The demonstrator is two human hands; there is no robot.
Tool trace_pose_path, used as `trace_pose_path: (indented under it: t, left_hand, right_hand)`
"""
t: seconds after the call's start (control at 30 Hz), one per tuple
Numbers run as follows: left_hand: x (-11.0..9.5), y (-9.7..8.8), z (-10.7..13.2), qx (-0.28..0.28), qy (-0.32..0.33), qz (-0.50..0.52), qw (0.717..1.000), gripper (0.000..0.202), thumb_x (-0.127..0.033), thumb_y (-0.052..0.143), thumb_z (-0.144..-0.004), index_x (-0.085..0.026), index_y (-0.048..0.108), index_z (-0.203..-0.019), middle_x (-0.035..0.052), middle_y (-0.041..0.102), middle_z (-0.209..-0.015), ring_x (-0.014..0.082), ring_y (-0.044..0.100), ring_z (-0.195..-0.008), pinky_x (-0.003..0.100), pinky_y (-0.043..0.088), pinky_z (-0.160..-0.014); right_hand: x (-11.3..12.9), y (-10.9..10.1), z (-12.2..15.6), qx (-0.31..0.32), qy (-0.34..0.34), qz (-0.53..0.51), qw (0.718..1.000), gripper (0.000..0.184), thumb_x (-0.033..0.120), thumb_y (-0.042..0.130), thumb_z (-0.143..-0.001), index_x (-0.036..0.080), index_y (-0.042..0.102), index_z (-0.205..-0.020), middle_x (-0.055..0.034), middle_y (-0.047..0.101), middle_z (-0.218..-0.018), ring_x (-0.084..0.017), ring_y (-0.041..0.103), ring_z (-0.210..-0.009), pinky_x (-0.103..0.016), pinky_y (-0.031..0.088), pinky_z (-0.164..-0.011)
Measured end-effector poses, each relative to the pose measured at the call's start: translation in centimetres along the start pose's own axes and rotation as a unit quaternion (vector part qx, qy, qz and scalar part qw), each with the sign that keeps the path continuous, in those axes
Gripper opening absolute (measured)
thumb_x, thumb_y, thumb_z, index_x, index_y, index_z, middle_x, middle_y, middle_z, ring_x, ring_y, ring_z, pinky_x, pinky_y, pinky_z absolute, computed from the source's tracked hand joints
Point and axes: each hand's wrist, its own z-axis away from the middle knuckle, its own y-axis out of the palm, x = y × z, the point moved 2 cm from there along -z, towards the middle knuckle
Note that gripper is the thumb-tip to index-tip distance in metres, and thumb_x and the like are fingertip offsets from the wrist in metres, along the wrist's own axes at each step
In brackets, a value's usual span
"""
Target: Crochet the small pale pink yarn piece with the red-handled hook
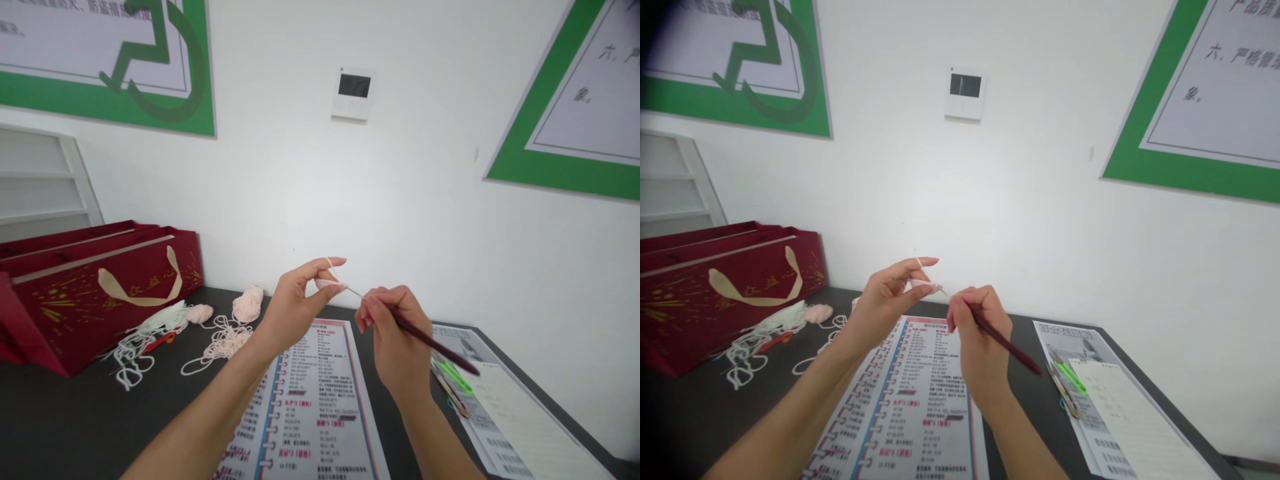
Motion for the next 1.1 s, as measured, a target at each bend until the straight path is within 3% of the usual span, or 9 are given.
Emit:
trace_pose_path:
  t: [0.07,0.13,0.23,0.33,0.53,0.73,0.9,1.0,1.1]
  left_hand:
    - [-0.2,-0.1,0.1,0.008,0.012,-0.013,1.000,0.027,-0.021,0.065,-0.084,-0.021,0.067,-0.111,-0.0031,0.059,-0.074,0.0119,0.056,-0.077,0.031,0.040,-0.093]
    - [-0.3,-0.2,0.1,0.013,0.010,-0.013,1.000,0.026,-0.021,0.066,-0.084,-0.021,0.067,-0.110,-0.0029,0.059,-0.074,0.0120,0.055,-0.076,0.031,0.041,-0.090]
    - [-0.6,-0.5,0.0,0.023,-0.008,-0.004,1.000,0.026,-0.023,0.067,-0.082,-0.020,0.068,-0.109,-0.0027,0.058,-0.073,0.0124,0.055,-0.076,0.031,0.042,-0.089]
    - [-0.9,-0.7,0.0,0.043,-0.030,0.005,0.999,0.027,-0.024,0.068,-0.082,-0.020,0.068,-0.109,-0.0029,0.057,-0.073,0.0121,0.054,-0.074,0.032,0.042,-0.089]
    - [-0.9,-0.7,0.0,0.057,-0.055,0.014,0.997,0.025,-0.024,0.068,-0.081,-0.021,0.070,-0.106,-0.0014,0.060,-0.074,0.0142,0.056,-0.075,0.033,0.043,-0.084]
    - [-1.0,-0.8,0.1,0.080,-0.041,0.017,0.996,0.025,-0.022,0.069,-0.079,-0.021,0.072,-0.104,0.0026,0.066,-0.084,0.0170,0.058,-0.083,0.033,0.043,-0.085]
    - [-0.6,-0.2,0.2,0.075,-0.065,0.075,0.992,0.037,-0.022,0.072,-0.077,-0.023,0.070,-0.113,-0.0010,0.061,-0.074,0.0142,0.057,-0.075,0.034,0.044,-0.086]
    - [-0.1,0.7,0.3,0.059,-0.096,0.126,0.986,0.040,-0.023,0.073,-0.077,-0.024,0.067,-0.117,-0.0027,0.060,-0.070,0.0123,0.056,-0.071,0.032,0.044,-0.080]
    - [0.3,1.4,0.4,0.042,-0.132,0.198,0.970,0.043,-0.021,0.074,-0.075,-0.022,0.066,-0.117,-0.0039,0.060,-0.070,0.0101,0.055,-0.068,0.029,0.044,-0.076]
  right_hand:
    - [0.0,-0.1,-0.4,0.000,0.089,-0.096,0.991,0.021,0.018,0.055,-0.089,0.021,0.047,-0.070,0.0058,0.046,-0.057,-0.010,0.044,-0.051,-0.024,0.035,-0.047]
    - [0.1,-0.3,-0.7,0.013,0.110,-0.101,0.989,0.022,0.020,0.056,-0.088,0.021,0.048,-0.067,0.0052,0.047,-0.056,-0.010,0.044,-0.051,-0.024,0.034,-0.046]
    - [0.7,-1.0,-0.6,0.062,0.017,0.038,0.997,0.013,0.018,0.059,-0.087,0.021,0.054,-0.075,0.0034,0.054,-0.065,-0.011,0.049,-0.059,-0.025,0.038,-0.053]
    - [1.3,-1.6,-0.4,0.124,-0.086,0.157,0.976,0.012,0.012,0.059,-0.086,0.023,0.055,-0.083,0.0025,0.058,-0.078,-0.010,0.051,-0.066,-0.024,0.039,-0.058]
    - [2.4,-2.2,-0.6,0.175,-0.145,0.198,0.954,0.016,0.007,0.057,-0.086,0.022,0.053,-0.081,0.0025,0.057,-0.075,-0.010,0.051,-0.062,-0.024,0.037,-0.054]
    - [1.2,-2.3,-1.3,0.150,-0.035,0.015,0.988,0.013,0.013,0.059,-0.085,0.021,0.054,-0.076,0.0027,0.054,-0.065,-0.011,0.048,-0.055,-0.024,0.035,-0.048]
    - [-0.8,-0.2,-1.6,0.129,0.054,-0.142,0.980,0.017,0.020,0.057,-0.086,0.021,0.049,-0.071,0.0046,0.048,-0.060,-0.011,0.044,-0.051,-0.022,0.035,-0.043]
    - [-1.4,0.3,-0.8,0.068,-0.071,-0.001,0.995,0.013,0.015,0.053,-0.088,0.023,0.049,-0.079,0.0036,0.051,-0.066,-0.012,0.049,-0.055,-0.024,0.042,-0.047]
    - [-1.7,0.3,0.2,0.030,-0.298,0.240,0.924,0.021,0.005,0.058,-0.083,0.024,0.053,-0.089,-0.0022,0.060,-0.081,-0.016,0.057,-0.067,-0.029,0.048,-0.055]
